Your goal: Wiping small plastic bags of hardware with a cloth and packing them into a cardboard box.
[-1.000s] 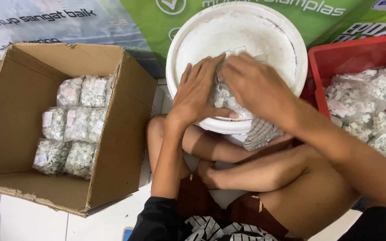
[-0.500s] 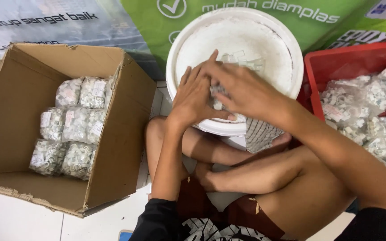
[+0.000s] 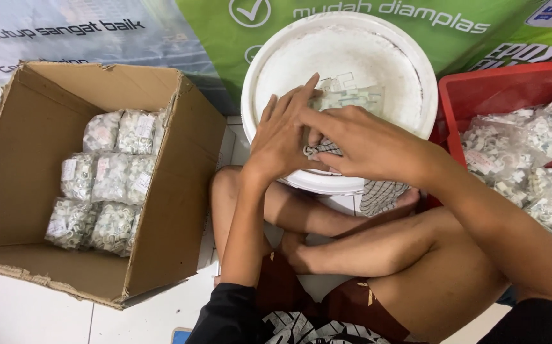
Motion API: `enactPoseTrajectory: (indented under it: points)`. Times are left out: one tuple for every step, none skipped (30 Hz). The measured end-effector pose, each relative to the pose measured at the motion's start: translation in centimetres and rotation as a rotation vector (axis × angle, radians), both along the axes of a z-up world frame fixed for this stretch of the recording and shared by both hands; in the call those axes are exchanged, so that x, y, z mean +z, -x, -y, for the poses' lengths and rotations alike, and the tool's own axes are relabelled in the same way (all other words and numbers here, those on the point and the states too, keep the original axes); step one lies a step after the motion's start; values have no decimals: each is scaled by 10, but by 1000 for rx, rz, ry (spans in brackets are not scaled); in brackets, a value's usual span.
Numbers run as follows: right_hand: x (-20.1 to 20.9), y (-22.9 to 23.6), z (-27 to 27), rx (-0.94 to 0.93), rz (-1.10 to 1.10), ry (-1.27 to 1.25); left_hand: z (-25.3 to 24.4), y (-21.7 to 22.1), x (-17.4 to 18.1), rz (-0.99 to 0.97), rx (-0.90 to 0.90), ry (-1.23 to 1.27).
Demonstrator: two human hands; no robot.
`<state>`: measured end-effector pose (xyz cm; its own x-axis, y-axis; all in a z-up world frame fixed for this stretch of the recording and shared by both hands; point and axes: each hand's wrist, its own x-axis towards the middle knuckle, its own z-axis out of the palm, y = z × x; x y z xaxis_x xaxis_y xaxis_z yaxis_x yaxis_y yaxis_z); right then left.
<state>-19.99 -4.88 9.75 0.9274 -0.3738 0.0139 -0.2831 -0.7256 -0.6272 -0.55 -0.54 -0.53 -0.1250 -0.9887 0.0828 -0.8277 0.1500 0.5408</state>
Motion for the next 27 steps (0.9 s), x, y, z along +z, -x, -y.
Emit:
enactPoseTrajectory:
  points:
    - [-3,1,1,-2,-1,0,-2,1,5,-1,-2,0]
    - [-5,2,2,-57,-26,-26,-4,2,11,-6,-10,-12]
    - [-8,3,4,-112,-51,-53,-5,3,17,-12,-17,-25]
    - [-13,2,10,-110,-54,-56,-5,3,17,-14,-15,-28]
    - [-17,1,15,-145,18,61,-5,3,17,11,-7,-35]
    - [-22,0,20,-178,93,178,-5,3,18,38,1,-44]
    - [-30,-4,30,-175,92,173,-5,1,13,37,4,-48]
    - [-38,-5,40,-219,117,249,-4,1,9,61,-25,14]
    - [-45,-7,50,-262,141,326,-4,0,5,85,-53,77]
    - [-43,-8,52,-264,143,328,-4,1,6,88,-55,79]
    - [-40,-9,54,-287,151,286,-4,1,8,68,-50,86]
    - [-37,-10,56,-305,159,247,-5,1,9,47,-42,96]
    - [-30,-13,47,-302,161,250,-4,0,5,47,-38,100]
    - [-23,-15,39,-256,80,107,-1,0,1,85,-35,73]
    - [-16,-18,31,-207,-1,-36,2,0,-3,122,-30,45]
    - [-22,-17,34,-205,0,-37,3,0,-3,123,-28,45]
    - [-29,-16,38,-150,35,92,4,-1,-4,157,-29,30]
    - [-38,-14,39,-97,67,214,4,0,-6,190,-34,8]
    - [-46,-16,45,-99,66,207,2,-1,-5,190,-36,1]
    - [-53,-16,53,-147,112,367,1,0,-3,165,-29,21]
    - [-59,-17,60,-194,157,527,1,0,0,141,-22,42]
    - [-59,-15,62,-193,159,533,-1,1,4,141,-21,48]
    - [-58,-13,63,-215,164,516,-3,2,9,90,-23,56]
    - [-58,-12,64,-238,170,494,-6,3,14,39,-27,60]
    - [-50,-6,65,-240,171,497,-5,2,12,40,-29,62]
    - [-45,2,64,-296,117,407,-5,1,9,47,-31,77]
    - [-39,9,63,-351,64,317,-4,0,6,54,-34,91]
